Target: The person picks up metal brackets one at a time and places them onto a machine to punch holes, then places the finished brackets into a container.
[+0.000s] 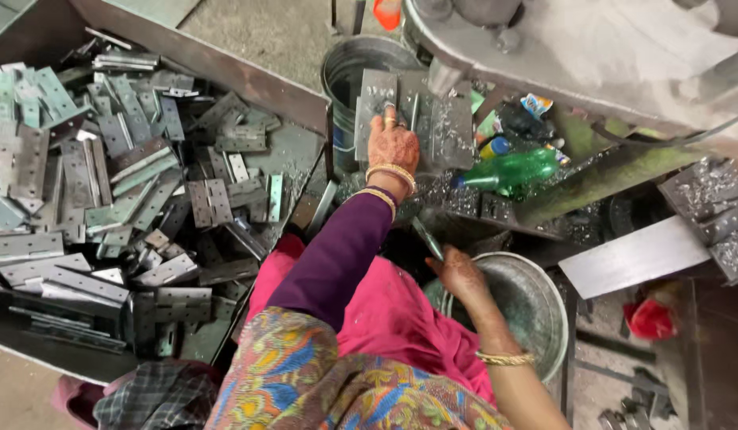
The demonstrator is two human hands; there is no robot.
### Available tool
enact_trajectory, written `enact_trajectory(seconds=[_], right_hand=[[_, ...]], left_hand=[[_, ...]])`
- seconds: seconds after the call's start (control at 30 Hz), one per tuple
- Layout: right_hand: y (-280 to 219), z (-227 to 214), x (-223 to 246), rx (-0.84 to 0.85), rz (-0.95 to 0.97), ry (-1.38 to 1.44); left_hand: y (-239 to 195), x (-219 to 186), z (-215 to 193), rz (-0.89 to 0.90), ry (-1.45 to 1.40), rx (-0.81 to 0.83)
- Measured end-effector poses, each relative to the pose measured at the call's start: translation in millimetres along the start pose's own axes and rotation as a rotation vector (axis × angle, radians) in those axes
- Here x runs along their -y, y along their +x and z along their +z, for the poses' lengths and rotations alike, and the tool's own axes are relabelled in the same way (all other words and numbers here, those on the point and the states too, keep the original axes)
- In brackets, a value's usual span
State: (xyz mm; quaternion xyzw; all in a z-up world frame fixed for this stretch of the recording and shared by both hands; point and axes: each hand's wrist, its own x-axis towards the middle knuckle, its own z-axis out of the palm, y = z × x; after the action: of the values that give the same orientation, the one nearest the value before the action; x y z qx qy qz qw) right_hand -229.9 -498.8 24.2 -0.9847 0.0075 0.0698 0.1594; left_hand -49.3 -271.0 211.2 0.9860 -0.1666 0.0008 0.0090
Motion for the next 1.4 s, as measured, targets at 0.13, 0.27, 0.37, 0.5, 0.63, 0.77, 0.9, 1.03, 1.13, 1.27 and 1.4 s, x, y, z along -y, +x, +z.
enact_trajectory(seconds=[0.13,0.27,0.37,0.5,0.63,0.77,0.9,1.03,1.13,1.27,1.4], right_hand=[[27,-41,18,0.066,0.086,-0.158],[-29,4,31,-0.122,0.04,0.162],[-17,-5,30,-0.055,0.018,0.076],[18,-51,32,0.052,0.004,-0.151],[-26,-28,56,-0.318,-0.115,-0.082],[-4,-40,49,0.062,0.129,-0.04],[7,-53,42,0.055,0.055,-0.109],[-23,-33,62,-0.06,0.087,-0.022],[-18,-41,55,-0.005,0.064,0.02],[0,-57,33,0.058,0.046,-0.09],[-14,-30,39,0.023,0.173,-0.036]], left_hand=[[20,-5,-2,-0.037,0.045,0.003],[10,-6,17,-0.044,0.036,-0.065],[17,8,15,-0.067,-0.013,-0.107],[42,-4,9,-0.12,0.042,-0.057],[51,-16,16,-0.137,-0.011,-0.057],[38,-1,34,-0.157,-0.148,-0.16],[43,3,24,-0.08,-0.049,-0.064],[40,-3,19,-0.079,-0.011,-0.098],[30,0,28,-0.082,-0.075,-0.147],[31,11,26,-0.064,-0.1,-0.09],[39,1,13,-0.061,-0.012,-0.065]])
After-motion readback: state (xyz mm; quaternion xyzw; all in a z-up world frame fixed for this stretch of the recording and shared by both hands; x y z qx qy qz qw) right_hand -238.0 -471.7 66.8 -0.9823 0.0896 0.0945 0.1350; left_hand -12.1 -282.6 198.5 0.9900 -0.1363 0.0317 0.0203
